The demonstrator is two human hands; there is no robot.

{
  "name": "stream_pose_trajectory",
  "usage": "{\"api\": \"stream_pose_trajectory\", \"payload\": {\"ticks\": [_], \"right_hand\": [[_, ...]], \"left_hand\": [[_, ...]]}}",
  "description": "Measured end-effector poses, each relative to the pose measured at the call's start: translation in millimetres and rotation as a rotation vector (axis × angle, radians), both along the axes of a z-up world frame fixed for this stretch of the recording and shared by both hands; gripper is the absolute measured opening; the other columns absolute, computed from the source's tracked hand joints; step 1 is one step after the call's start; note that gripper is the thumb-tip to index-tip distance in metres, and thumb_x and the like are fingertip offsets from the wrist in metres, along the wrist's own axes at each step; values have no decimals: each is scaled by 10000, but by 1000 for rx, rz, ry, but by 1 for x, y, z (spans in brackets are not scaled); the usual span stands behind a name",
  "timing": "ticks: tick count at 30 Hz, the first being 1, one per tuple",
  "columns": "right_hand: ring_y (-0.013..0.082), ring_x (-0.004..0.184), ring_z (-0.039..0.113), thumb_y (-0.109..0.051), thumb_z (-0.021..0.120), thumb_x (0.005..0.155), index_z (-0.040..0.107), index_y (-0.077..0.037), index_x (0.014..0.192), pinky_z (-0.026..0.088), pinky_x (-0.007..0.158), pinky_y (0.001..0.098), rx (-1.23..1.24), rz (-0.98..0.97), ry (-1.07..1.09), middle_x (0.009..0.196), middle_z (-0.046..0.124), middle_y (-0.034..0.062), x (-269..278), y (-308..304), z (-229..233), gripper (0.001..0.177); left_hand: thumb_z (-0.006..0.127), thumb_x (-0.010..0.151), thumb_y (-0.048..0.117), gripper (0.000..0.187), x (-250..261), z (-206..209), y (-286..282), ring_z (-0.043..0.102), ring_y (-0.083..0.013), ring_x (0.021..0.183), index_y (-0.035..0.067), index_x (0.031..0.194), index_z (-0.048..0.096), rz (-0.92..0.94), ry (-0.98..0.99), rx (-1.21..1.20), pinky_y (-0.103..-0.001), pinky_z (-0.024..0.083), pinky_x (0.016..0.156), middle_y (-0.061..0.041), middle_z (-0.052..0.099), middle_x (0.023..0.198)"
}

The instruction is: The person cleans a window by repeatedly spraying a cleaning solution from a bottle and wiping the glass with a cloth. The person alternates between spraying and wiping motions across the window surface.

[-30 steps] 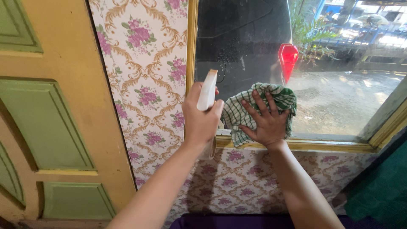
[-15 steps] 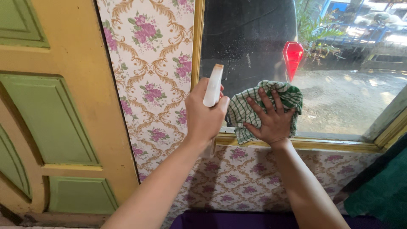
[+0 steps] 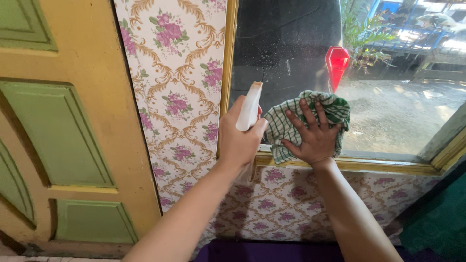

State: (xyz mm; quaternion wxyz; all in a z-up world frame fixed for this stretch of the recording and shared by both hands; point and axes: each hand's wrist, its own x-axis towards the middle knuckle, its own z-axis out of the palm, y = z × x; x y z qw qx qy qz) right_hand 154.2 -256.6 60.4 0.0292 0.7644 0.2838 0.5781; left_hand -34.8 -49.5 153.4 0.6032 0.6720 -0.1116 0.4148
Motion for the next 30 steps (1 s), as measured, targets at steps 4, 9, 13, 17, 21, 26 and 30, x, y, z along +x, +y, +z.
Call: {"api": "stream_pose_trajectory", "payload": {"ticks": [4, 9, 13, 17, 21, 26, 30], "right_hand": [[268, 1559, 287, -756, 587, 886, 483, -430, 1554, 254, 1075, 712, 8, 34, -1, 1705, 322, -14, 1, -1, -1, 751], [259, 1563, 272, -758, 581, 880, 495, -433, 1547, 223, 1087, 713, 12, 11, 17, 1704, 326, -19, 2, -1, -2, 747], [263, 1565, 267, -764, 562, 891, 493, -433, 1548, 212, 1095, 721, 17, 28, 15, 1706, 320, -18, 4, -1, -3, 738], [269, 1561, 251, -777, 557, 884, 475, -433, 1558, 176, 1109, 732, 0, 13, 12, 1704, 305, -10, 8, -2, -4, 760], [281, 1579, 222, -762, 574, 896, 452, -424, 1575, 135, 1137, 732, -4, 32, 41, 1721, 268, -2, 7, -2, -3, 769], [358, 1596, 151, -741, 574, 884, 383, -353, 1618, 131, 1123, 796, 98, 31, 50, 1738, 191, 29, -15, 24, 23, 853], [350, 1636, 56, -650, 462, 1059, 192, -337, 1706, 155, 1194, 768, 459, -67, 81, 1775, 55, 33, -12, 75, 98, 768]], "left_hand": [[686, 776, 52, 304, 1, 2, 1, 655, -104, 698, 80, 1066, 600, -90, -4, 19, -277, 531, 646, -7, 642, 770], [696, 846, 88, 172, 0, 3, -2, 695, -114, 706, 52, 1010, 661, -80, -50, 140, -274, 541, 661, -39, 708, 783], [705, 904, 145, 104, -1, 1, 1, 670, -134, 588, 48, 928, 676, 82, -37, 180, -291, 493, 566, -60, 682, 694], [722, 916, 167, 125, 1, -6, 8, 642, -141, 546, 58, 877, 676, 213, -59, 150, -304, 466, 495, -50, 687, 708], [683, 932, 138, 101, -3, -17, 15, 678, -129, 626, 46, 959, 651, 103, -120, -30, -286, 524, 576, -58, 689, 746], [697, 891, 86, 154, -3, -30, 28, 714, -143, 748, 20, 1028, 673, 113, -127, -27, -290, 550, 671, -72, 727, 840], [683, 876, 54, 158, 8, -42, 43, 700, -132, 768, 10, 1027, 698, 10, -65, -15, -294, 551, 702, -52, 726, 855]]}}
